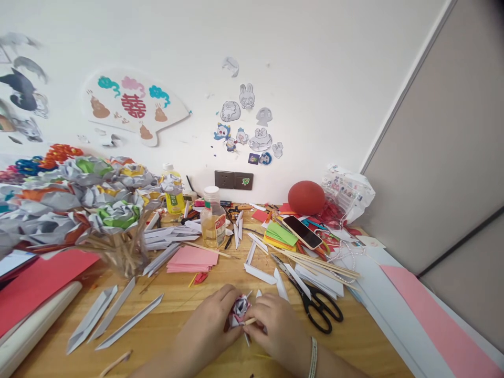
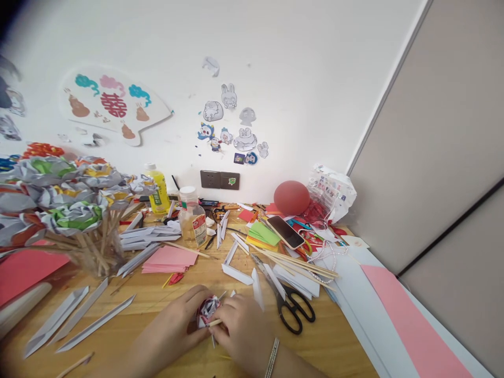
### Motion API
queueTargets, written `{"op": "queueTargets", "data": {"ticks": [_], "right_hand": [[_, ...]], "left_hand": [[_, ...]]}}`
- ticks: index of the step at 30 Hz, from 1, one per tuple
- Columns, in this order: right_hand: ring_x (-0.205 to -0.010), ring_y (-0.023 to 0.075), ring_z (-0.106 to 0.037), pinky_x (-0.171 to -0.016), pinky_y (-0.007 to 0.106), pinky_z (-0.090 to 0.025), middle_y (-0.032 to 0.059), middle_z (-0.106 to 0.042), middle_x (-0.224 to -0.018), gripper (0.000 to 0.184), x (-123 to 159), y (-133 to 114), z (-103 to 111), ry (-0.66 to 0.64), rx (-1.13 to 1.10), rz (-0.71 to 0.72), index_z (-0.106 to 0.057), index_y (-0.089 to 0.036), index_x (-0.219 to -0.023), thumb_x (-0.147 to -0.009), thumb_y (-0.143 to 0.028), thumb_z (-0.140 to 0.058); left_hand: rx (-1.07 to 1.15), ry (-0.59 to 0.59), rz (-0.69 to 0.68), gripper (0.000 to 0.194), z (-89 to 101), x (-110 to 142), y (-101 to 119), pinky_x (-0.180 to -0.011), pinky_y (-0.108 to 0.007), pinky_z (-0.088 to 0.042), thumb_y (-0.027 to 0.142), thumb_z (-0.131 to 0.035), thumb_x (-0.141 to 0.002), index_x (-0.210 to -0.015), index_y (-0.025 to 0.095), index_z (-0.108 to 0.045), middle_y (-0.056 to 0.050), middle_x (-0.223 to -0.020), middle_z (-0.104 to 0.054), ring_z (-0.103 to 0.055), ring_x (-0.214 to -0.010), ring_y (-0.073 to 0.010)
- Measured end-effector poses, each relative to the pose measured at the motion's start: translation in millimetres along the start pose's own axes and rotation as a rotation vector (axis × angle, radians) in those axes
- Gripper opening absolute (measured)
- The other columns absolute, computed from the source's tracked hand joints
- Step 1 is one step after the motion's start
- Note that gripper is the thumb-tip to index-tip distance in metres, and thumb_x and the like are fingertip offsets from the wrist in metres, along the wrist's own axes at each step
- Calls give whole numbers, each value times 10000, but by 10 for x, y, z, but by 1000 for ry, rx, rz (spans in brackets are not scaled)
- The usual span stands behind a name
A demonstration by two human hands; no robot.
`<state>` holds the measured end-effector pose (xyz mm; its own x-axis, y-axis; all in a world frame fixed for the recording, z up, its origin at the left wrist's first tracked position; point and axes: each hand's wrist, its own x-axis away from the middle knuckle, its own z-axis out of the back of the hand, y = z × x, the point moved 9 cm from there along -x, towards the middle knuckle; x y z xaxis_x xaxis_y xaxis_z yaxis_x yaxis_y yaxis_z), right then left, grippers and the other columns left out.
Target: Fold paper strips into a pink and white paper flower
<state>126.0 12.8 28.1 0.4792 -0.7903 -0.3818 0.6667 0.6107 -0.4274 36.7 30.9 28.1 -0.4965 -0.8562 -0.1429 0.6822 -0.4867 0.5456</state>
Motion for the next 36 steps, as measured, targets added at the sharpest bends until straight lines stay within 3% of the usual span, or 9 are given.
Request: {"op": "queueTargets", "data": {"ticks": [12,17,22,26,32,36], "right_hand": [[-744,165,-583,-635,252,-397,1,-661,-806,73,9,-19,-24,-16,25,8,-637,-210,-830,-773,-166,-646],[-690,169,-544,-599,276,-365,12,-634,-755,53,11,-149,34,54,172,156,-604,-196,-798,-812,-164,-564],[-583,173,-448,-518,301,-256,24,-546,-625,227,41,-345,126,204,406,359,-531,-176,-681,-872,-164,-410],[-551,167,-403,-507,302,-203,18,-493,-570,291,83,-425,130,303,466,434,-485,-177,-624,-872,-106,-350],[-541,173,-385,-505,308,-186,34,-489,-564,336,130,-484,42,353,493,451,-490,-171,-618,-869,-57,-296],[-579,178,-421,-520,307,-238,38,-534,-622,209,80,-369,62,269,351,319,-504,-177,-648,-815,-119,-393]], "left_hand": [[-14,-19,3,244,-5,0,18,-754,-315,-467,142,-577,-708,-943,205,-558,-51,-938,-602,-583,-853,-213],[-25,-22,6,241,-6,-4,11,-763,-319,-464,154,-573,-716,-951,205,-556,-54,-946,-602,-582,-862,-214],[-29,-38,28,257,-22,-2,-25,-759,-322,-463,163,-573,-708,-961,204,-552,-57,-955,-602,-583,-861,-220],[-29,-47,33,258,-36,5,-23,-773,-324,-456,159,-560,-708,-962,203,-549,-64,-969,-596,-575,-876,-223],[-60,-44,50,186,-22,-9,-15,-717,-313,-449,150,-545,-707,-890,184,-559,-67,-903,-597,-573,-822,-223],[-43,-38,48,194,-14,-17,-24,-712,-303,-443,174,-564,-714,-907,193,-555,-55,-905,-598,-574,-824,-217]]}}
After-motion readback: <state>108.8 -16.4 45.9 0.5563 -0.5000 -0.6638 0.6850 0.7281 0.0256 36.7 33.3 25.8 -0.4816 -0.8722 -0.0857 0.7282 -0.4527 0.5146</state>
